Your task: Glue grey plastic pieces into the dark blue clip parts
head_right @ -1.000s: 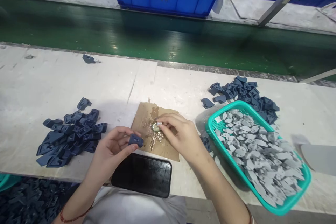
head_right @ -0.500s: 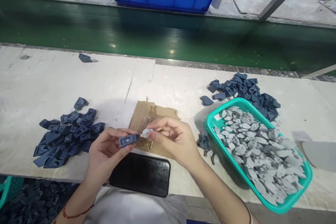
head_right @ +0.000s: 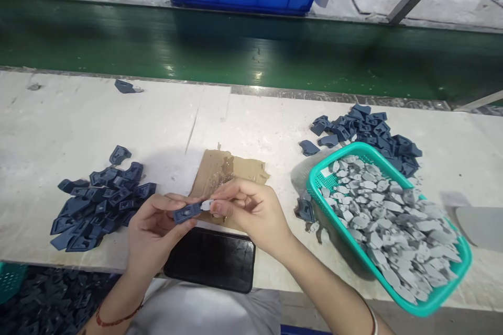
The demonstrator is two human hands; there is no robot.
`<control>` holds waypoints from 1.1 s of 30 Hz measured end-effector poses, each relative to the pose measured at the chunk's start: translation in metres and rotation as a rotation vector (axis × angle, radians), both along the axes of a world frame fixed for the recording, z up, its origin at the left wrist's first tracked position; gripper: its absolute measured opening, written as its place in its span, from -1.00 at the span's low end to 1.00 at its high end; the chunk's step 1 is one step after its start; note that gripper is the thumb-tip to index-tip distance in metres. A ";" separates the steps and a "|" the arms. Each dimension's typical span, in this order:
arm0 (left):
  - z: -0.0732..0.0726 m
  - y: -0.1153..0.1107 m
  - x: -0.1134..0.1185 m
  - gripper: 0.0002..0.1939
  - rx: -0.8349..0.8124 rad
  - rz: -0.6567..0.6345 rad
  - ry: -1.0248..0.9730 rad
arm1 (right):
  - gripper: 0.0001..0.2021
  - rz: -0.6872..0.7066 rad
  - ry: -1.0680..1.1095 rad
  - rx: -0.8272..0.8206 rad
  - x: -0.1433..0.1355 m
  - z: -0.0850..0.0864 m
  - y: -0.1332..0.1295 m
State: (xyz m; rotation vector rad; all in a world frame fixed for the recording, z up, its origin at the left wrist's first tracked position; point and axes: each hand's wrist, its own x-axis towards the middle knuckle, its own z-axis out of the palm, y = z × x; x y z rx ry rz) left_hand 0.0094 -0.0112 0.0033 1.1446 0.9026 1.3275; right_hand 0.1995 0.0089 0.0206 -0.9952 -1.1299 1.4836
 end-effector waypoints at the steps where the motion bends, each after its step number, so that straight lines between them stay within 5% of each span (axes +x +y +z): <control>1: 0.000 -0.001 0.000 -0.68 -0.012 0.011 -0.001 | -0.90 -0.004 -0.016 0.012 0.000 0.000 0.000; 20: 0.002 -0.002 -0.003 -0.80 -0.198 0.043 0.131 | -0.82 0.095 -0.331 0.128 0.002 0.008 -0.008; 25: 0.005 0.001 -0.003 -0.79 -0.297 0.020 0.013 | -0.80 0.085 -0.402 0.178 -0.001 0.011 -0.009; 30: 0.018 0.004 0.002 -0.78 -0.451 -0.056 -0.153 | -0.71 0.244 -0.657 0.429 0.003 0.018 -0.003; 33: 0.021 0.005 0.009 -0.76 -0.512 -0.036 -0.190 | -0.69 0.214 -0.804 0.532 0.003 0.018 -0.002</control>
